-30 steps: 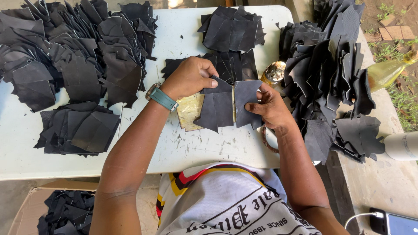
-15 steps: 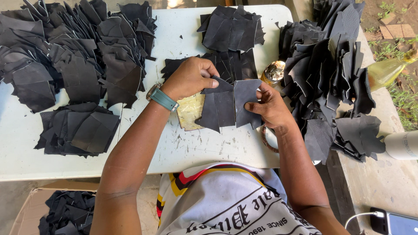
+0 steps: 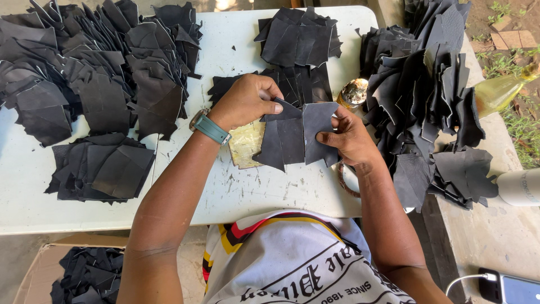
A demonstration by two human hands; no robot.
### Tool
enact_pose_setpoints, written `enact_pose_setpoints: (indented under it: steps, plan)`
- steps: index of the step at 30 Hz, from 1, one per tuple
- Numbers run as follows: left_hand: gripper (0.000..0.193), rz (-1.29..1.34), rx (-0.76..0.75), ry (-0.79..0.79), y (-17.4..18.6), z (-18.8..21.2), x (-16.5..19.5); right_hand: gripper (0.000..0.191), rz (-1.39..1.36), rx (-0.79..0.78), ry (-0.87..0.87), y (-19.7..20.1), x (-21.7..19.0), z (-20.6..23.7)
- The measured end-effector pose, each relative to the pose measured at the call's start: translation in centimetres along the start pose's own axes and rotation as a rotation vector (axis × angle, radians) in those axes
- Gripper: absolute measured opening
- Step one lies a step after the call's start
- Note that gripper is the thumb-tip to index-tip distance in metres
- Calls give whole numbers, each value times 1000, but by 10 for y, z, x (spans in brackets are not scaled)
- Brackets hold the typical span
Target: The person aligns two black material pieces on a white table, marks them with a pencil, and cuts them with scissors. The person repeats this process for multiple pieces, stacking the cut pieces on the table.
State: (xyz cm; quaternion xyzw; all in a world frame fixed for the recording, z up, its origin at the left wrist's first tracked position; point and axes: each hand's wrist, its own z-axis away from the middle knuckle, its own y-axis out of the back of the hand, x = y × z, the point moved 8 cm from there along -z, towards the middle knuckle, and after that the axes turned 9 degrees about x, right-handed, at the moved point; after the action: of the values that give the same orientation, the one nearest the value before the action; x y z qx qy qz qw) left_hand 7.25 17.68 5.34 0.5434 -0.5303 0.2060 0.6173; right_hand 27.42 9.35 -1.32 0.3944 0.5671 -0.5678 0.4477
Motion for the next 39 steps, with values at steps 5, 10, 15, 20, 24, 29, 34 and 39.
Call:
enact_pose_setpoints:
  steps: [5, 10, 15, 20, 24, 29, 34, 39]
  plan:
    - [16, -3, 3, 0, 0, 0, -1, 62, 12, 13, -12, 1, 1, 0]
    - [16, -7, 0, -1, 1, 0, -3, 60, -4, -1, -8, -1, 0, 0]
    - [15, -6, 7, 15, 5, -1, -6, 61, 5, 1, -8, -1, 0, 0]
    - [15, 4, 6, 30, 5, -1, -4, 61, -10, -39, 6, -4, -1, 0]
    - [15, -44, 10, 28, 2, -3, -3, 61, 6, -14, -6, -3, 0, 0]
    - [15, 11, 0, 6, 1, -3, -4, 61, 13, -13, -1, -3, -2, 2]
    - [15, -13, 6, 4, 2, -4, -6, 60, 19, -19, 2, -4, -1, 1]
    - [15, -55, 29, -48, 2, -3, -1, 59, 11, -27, 3, -3, 2, 1]
